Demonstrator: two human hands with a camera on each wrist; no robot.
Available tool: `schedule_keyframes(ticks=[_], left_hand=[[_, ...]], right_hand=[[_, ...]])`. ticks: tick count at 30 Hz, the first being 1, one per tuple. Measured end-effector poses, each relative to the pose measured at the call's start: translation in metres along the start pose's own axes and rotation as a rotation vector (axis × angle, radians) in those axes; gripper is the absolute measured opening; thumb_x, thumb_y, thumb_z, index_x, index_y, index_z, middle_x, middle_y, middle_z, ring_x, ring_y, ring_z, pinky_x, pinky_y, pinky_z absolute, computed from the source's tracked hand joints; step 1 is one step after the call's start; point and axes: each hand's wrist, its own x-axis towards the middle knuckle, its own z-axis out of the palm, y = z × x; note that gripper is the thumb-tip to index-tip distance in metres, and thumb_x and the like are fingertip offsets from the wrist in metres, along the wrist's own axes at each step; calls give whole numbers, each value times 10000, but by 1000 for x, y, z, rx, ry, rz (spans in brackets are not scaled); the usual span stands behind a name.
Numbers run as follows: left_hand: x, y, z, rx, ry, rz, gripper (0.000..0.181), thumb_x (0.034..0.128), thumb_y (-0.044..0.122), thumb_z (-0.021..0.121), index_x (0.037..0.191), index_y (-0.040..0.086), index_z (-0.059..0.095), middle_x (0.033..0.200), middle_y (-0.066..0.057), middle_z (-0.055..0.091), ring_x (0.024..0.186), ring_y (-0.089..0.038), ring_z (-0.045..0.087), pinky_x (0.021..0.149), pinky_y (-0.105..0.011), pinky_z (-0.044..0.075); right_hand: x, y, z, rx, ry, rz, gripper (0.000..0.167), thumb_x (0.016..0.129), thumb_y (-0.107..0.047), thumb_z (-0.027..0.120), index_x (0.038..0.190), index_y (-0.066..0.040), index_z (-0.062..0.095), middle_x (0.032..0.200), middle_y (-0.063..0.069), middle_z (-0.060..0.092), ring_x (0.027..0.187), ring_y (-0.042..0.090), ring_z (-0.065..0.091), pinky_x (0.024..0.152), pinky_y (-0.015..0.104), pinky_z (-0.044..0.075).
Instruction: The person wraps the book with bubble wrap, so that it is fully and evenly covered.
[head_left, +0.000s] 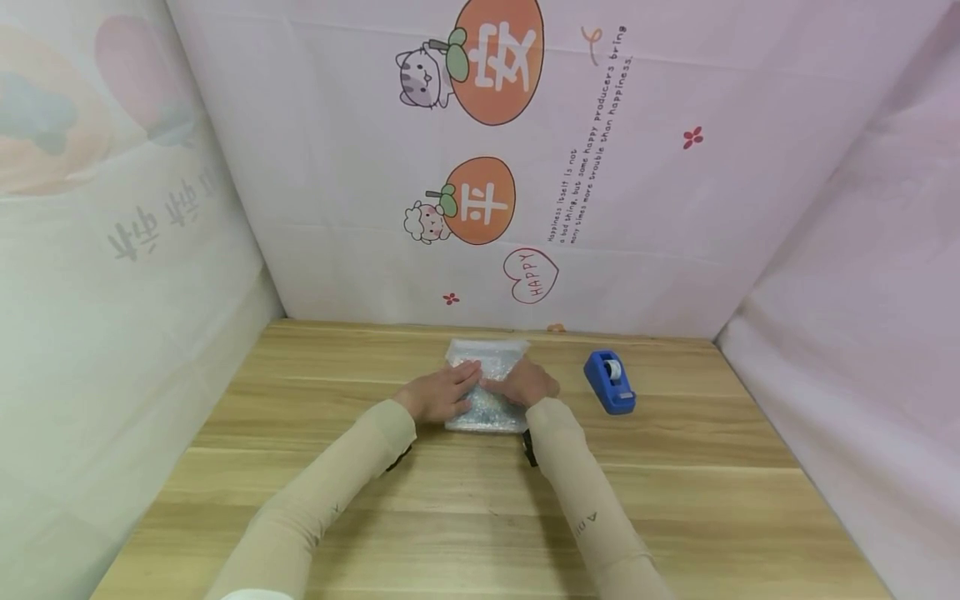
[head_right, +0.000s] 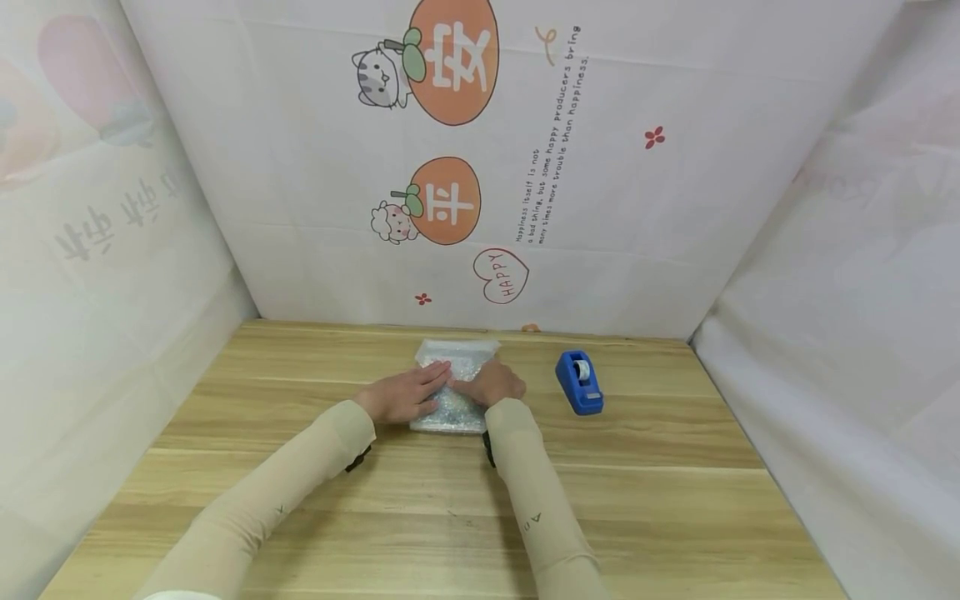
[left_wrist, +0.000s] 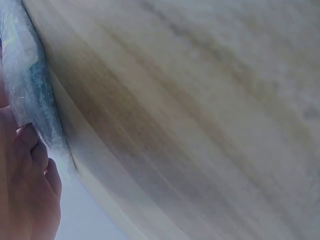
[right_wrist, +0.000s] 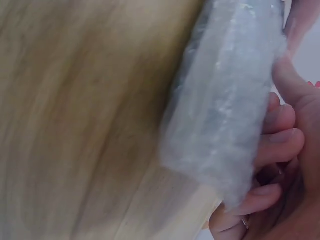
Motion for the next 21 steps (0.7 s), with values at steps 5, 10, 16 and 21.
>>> schedule_keyframes(ticks=[5,10,16,21], left_hand=[[0,1,-1,16,-10,-12,668,1150,412,325,1695,60,167,1798,-92,104,1673,-262,125,1359,-434,205],[0,0,0,25,-8,-17,668,1148,412,326,1695,64,170,1798,-89,107,1672,-254,130,1358,-420,211],[2,-2,0,38,2,-17,669,1148,417,326,1696,69,169,1799,-81,109,1671,-247,134,1357,-409,213],[2,0,-1,17,-8,-10,676,1148,419,332,1698,70,153,1799,-85,95,1672,-252,123,1359,-426,205]], right_hand=[[-1,5,3,-25,38,-70,786,782,-807,745,1125,-100,779,1019,55,773,827,201,647,785,433,589],[-4,11,5,-27,45,-175,623,720,-792,812,796,-180,723,776,-21,695,693,152,582,626,354,494],[-12,17,1,-29,-19,-297,579,699,-716,881,757,-186,656,741,-52,657,665,140,574,627,348,468],[-24,22,-4,-84,-99,-361,594,689,-634,935,946,-203,617,922,-35,653,802,170,595,700,344,488]])
